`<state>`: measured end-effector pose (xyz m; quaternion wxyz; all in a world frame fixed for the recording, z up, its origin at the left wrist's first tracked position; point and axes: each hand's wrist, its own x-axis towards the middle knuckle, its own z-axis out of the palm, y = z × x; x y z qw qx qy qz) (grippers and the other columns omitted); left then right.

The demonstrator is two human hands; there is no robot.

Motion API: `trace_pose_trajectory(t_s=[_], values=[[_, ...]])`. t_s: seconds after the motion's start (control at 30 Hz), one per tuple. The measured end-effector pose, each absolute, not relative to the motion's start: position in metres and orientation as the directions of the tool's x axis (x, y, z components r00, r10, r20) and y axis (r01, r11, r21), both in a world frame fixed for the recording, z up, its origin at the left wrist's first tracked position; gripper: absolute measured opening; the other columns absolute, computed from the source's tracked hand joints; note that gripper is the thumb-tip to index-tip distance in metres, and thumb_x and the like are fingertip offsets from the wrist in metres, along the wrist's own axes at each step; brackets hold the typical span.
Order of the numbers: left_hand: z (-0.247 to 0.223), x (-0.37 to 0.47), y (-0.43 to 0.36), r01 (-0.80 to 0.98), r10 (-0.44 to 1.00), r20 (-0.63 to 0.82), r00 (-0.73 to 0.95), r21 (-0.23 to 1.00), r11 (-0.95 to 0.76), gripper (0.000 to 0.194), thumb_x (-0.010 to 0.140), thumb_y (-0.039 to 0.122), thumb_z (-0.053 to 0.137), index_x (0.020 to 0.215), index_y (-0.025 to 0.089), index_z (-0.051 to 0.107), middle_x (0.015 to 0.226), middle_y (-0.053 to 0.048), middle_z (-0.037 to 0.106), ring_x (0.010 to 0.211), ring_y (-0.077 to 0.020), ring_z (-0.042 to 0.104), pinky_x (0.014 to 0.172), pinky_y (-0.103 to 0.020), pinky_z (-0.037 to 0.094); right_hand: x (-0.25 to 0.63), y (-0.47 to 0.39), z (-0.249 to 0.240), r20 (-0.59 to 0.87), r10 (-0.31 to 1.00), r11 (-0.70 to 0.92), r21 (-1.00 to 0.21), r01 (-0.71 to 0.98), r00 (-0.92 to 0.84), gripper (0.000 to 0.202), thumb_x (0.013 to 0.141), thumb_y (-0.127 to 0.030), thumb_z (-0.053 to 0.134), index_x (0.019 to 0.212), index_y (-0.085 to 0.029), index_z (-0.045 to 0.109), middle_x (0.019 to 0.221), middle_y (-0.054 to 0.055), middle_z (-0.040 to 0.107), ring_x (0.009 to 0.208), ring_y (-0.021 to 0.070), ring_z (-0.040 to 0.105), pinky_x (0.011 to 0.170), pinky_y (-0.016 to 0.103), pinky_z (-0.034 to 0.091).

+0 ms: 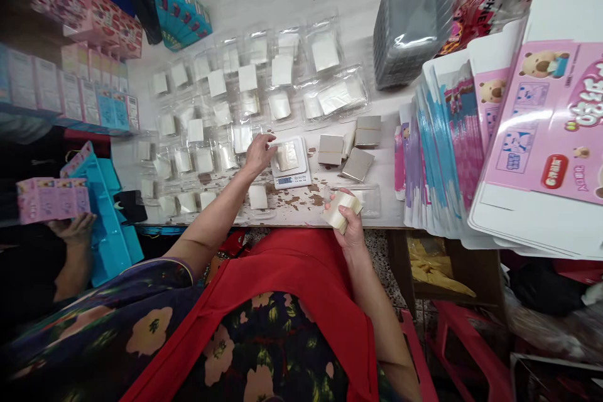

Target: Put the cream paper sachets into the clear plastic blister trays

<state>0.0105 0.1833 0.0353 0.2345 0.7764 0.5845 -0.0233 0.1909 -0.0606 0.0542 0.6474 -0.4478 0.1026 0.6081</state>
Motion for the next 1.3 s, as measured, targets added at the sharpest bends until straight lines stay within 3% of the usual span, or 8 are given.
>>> trace_pose_trajectory(t_s=[0.13, 0.23, 0.37, 0.47, 0.63, 0.8, 1.07, 1.3], values=[[0.043, -0.006, 0.178, 0.908, 0.881, -0.336, 0.334, 0.365, -0.204, 0.032, 0.087, 0.027, 0.045, 0.112, 0.016, 0.061, 0.114, -0.008, 0.062, 0.089, -0.0181, 0.059, 0.084, -0.031, 0.045, 0.190, -0.064, 0.051, -0.687, 0.697, -0.136, -0.406, -0.904, 0.204, 0.039, 0.063, -0.027, 0.066, 0.102, -0.027, 0.060, 0.090, -0.002, 0.066, 0.069, 0.0152, 0.063, 0.064, 0.031, 0.052], [0.047, -0.011, 0.169, 0.906, 0.853, -0.356, 0.383, 0.324, -0.271, 0.034, 0.087, 0.028, 0.045, 0.116, 0.016, 0.059, 0.116, -0.009, 0.061, 0.102, -0.0215, 0.057, 0.089, -0.034, 0.044, 0.188, -0.066, 0.049, -0.699, 0.687, -0.158, -0.410, -0.898, 0.198, 0.035, 0.064, -0.029, 0.064, 0.099, -0.026, 0.060, 0.089, -0.001, 0.066, 0.068, 0.0160, 0.062, 0.062, 0.032, 0.052], [0.045, -0.003, 0.160, 0.838, 0.740, -0.395, 0.545, 0.290, -0.462, 0.058, 0.084, 0.036, 0.053, 0.137, 0.016, 0.041, 0.144, -0.014, 0.041, 0.133, -0.0301, 0.034, 0.107, -0.046, 0.032, 0.185, -0.067, 0.048, -0.716, 0.676, -0.161, -0.375, -0.913, 0.175, 0.036, 0.063, -0.028, 0.065, 0.099, -0.026, 0.060, 0.087, -0.002, 0.067, 0.068, 0.0160, 0.063, 0.062, 0.031, 0.052], [0.040, 0.009, 0.161, 0.784, 0.640, -0.460, 0.615, 0.275, -0.556, 0.077, 0.077, 0.035, 0.062, 0.144, 0.018, 0.030, 0.152, -0.014, 0.027, 0.139, -0.0340, 0.022, 0.111, -0.052, 0.023, 0.183, -0.067, 0.047, -0.729, 0.664, -0.150, -0.348, -0.926, 0.166, 0.037, 0.063, -0.027, 0.066, 0.099, -0.026, 0.060, 0.086, -0.002, 0.067, 0.068, 0.0153, 0.063, 0.062, 0.029, 0.052], [0.036, 0.022, 0.166, 0.776, 0.635, -0.465, 0.617, 0.226, -0.588, 0.074, 0.076, 0.022, 0.059, 0.145, 0.018, 0.031, 0.148, -0.015, 0.034, 0.133, -0.0331, 0.031, 0.109, -0.050, 0.026, 0.180, -0.071, 0.046, -0.740, 0.647, -0.142, -0.354, -0.924, 0.184, 0.037, 0.065, -0.027, 0.066, 0.101, -0.025, 0.060, 0.087, -0.002, 0.068, 0.069, 0.0159, 0.064, 0.064, 0.031, 0.053], [0.047, 0.014, 0.168, 0.785, 0.635, -0.477, 0.608, 0.241, -0.570, 0.076, 0.077, 0.030, 0.060, 0.146, 0.020, 0.027, 0.152, -0.013, 0.028, 0.136, -0.0327, 0.028, 0.109, -0.050, 0.025, 0.179, -0.075, 0.044, -0.740, 0.644, -0.121, -0.352, -0.928, 0.197, 0.040, 0.065, -0.027, 0.066, 0.105, -0.026, 0.059, 0.089, -0.002, 0.069, 0.069, 0.0167, 0.065, 0.065, 0.032, 0.054], [0.062, -0.002, 0.176, 0.829, 0.801, -0.256, 0.541, 0.326, -0.455, 0.042, 0.089, 0.029, 0.047, 0.128, 0.016, 0.052, 0.130, -0.012, 0.055, 0.120, -0.0263, 0.049, 0.100, -0.039, 0.038, 0.179, -0.074, 0.044, -0.745, 0.642, -0.124, -0.335, -0.934, 0.182, 0.037, 0.065, -0.027, 0.066, 0.101, -0.025, 0.060, 0.087, -0.002, 0.068, 0.068, 0.0165, 0.064, 0.061, 0.031, 0.053], [0.085, 0.052, 0.184, 0.754, 0.770, -0.216, 0.600, 0.476, -0.454, 0.031, 0.091, 0.028, 0.044, 0.112, 0.016, 0.063, 0.111, -0.008, 0.066, 0.103, -0.0202, 0.059, 0.090, -0.032, 0.042, 0.185, -0.075, 0.048, -0.745, 0.643, -0.126, -0.332, -0.935, 0.178, 0.041, 0.065, -0.027, 0.067, 0.105, -0.026, 0.060, 0.087, -0.002, 0.069, 0.068, 0.0159, 0.065, 0.063, 0.031, 0.053]])
